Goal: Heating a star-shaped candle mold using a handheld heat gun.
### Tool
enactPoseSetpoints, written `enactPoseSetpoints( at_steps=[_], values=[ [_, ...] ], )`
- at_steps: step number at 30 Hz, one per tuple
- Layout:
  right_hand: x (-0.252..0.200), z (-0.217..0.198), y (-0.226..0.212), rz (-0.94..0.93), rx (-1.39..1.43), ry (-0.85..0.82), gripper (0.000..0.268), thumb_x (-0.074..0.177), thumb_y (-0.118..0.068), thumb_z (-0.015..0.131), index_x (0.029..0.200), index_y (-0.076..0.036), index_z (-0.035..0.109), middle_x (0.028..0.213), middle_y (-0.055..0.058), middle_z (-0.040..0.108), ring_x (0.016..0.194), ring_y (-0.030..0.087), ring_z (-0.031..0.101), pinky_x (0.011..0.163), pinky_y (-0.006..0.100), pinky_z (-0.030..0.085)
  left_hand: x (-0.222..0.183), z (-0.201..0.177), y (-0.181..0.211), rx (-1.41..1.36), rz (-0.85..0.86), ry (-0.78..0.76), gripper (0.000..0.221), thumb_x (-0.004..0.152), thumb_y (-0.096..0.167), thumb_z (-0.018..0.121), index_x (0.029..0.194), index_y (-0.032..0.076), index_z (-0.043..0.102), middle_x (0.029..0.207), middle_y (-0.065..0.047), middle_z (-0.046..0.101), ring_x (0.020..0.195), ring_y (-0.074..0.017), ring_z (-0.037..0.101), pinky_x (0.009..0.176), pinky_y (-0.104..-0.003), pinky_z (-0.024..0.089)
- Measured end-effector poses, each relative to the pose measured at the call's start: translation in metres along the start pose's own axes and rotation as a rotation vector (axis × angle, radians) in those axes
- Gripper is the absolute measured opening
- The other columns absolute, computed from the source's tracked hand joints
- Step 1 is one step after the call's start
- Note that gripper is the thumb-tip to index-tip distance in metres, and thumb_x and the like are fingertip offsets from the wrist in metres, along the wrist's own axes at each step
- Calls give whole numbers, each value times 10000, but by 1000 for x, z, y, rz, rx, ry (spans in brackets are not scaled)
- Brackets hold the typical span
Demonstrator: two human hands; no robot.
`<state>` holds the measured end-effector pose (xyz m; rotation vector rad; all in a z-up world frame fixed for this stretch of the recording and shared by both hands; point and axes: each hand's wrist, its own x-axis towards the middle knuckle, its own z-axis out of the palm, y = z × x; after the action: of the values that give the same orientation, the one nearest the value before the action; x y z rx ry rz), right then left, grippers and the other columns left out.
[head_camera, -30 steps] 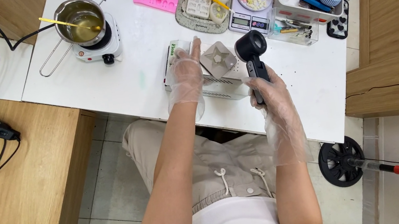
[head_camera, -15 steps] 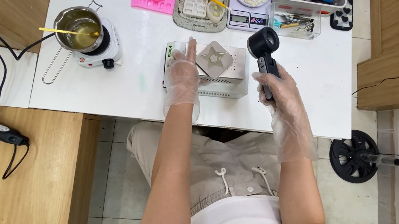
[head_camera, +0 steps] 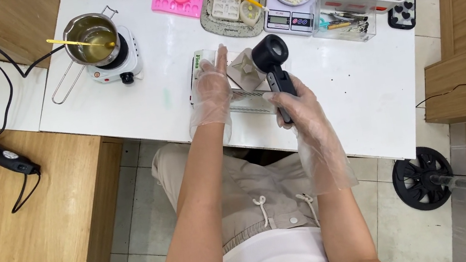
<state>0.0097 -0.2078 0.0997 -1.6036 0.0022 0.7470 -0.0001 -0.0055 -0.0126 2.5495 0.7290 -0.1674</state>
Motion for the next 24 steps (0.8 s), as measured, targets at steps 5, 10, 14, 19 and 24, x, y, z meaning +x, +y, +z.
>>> enactPoseSetpoints(
  at_steps=[5, 10, 14, 19, 24],
  values=[
    [-4, 7, -4, -10, -35, -5, 578, 798, -151, 726, 1337, -10, 571, 597, 9, 553, 413, 119, 513, 371, 271, 337, 3, 3, -2, 35, -8, 2, 1174, 719, 53, 875, 1603, 381, 176, 1405, -249, 461, 1220, -410, 562, 972, -454, 542],
    [3, -9, 1, -19, -6, 3, 589, 799, -159, 712, 1342, 9, 557, 613, 19, 561, 435, 113, 524, 391, 271, 397, 3, 8, -4, 32, 15, 48, 1139, 748, -10, 834, 1602, 389, 195, 1443, -256, 439, 1250, -420, 545, 988, -445, 533],
    [-1, -18, -7, -15, 11, 59, 620, 823, -178, 727, 1387, -18, 524, 654, 22, 571, 463, 113, 547, 401, 261, 379, -10, -18, 7, -31, -25, -34, 1231, 659, 49, 914, 1586, 395, 181, 1459, -225, 428, 1301, -399, 503, 1060, -429, 492],
    [3, -27, -5, 26, 1, 123, 617, 818, -182, 742, 1371, -12, 528, 659, 37, 592, 463, 119, 548, 394, 268, 365, 1, -1, 0, -24, -43, -71, 1268, 642, 85, 943, 1594, 399, 167, 1466, -234, 418, 1313, -399, 488, 1064, -435, 486],
    [5, -22, -4, 26, 39, 67, 603, 803, -167, 725, 1359, -25, 539, 637, 35, 584, 444, 118, 540, 386, 260, 359, 2, 0, 1, 6, -5, 12, 1272, 638, 72, 940, 1596, 409, 174, 1451, -241, 427, 1291, -402, 500, 1044, -433, 500]
  ],
)
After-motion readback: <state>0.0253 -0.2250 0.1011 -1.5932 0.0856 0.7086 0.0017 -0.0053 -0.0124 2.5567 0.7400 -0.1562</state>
